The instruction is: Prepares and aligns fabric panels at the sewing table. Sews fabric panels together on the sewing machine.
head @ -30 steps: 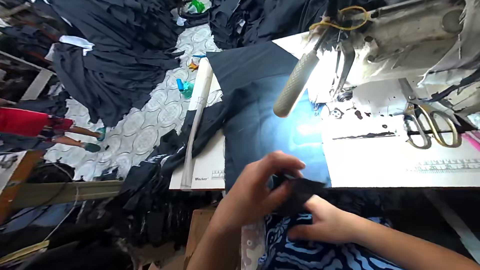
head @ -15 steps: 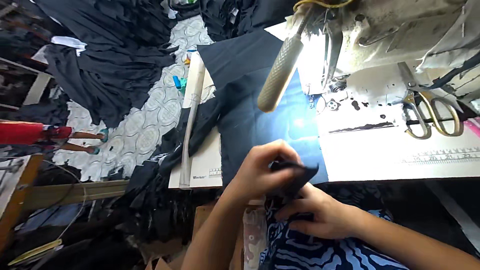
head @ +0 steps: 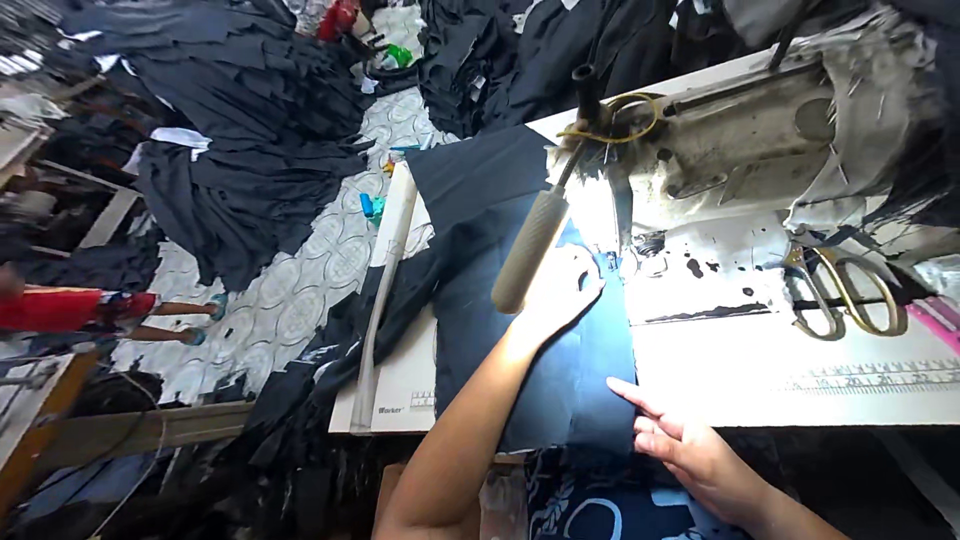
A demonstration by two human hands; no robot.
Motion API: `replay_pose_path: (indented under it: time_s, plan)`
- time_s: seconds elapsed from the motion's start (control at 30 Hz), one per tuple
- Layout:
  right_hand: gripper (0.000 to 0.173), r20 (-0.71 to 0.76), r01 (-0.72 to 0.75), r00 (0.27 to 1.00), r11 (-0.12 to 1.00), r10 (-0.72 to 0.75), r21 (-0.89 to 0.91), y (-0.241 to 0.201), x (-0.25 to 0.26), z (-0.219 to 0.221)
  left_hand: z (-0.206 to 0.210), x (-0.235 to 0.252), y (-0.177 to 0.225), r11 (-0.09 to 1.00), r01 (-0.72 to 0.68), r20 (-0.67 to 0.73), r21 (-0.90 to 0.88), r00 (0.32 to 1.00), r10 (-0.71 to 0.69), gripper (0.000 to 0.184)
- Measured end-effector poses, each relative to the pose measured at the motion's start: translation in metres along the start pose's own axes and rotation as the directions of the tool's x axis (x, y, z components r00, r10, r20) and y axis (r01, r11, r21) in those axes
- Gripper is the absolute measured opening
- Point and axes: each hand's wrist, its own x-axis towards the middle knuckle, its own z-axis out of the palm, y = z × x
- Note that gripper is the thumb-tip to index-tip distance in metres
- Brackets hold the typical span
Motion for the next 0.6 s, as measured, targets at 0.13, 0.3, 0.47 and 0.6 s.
replay_pose_path:
  time_s: [0.13,0.3,0.47,0.6]
  plan:
    - [0.065,0.051,0.024,0.998,1.0,-0.025,0.014,0.007,0.002,-0.005,0.004,0.008,0.004,0.995,0.092,-0.076,0.024,0.993,-0.09,0.022]
    - [0.061,0.067,-0.034,0.997,0.999,0.036,-0.026,0.007,-0.003,-0.005,0.006,0.01,0.005,0.99,0.142,-0.082,0.015,0.987,-0.14,0.023]
    - [0.04,0.176,-0.034,0.974,0.86,0.142,-0.509,-0.033,-0.009,-0.022,0.008,0.005,0.01,0.99,0.078,-0.111,0.118,0.992,-0.065,0.023]
    - [0.025,-0.075,-0.008,0.974,0.299,-0.216,-0.954,-0.088,0.03,-0.055,0.011,-0.009,0.017,0.932,-0.176,-0.082,0.317,0.974,0.212,0.012]
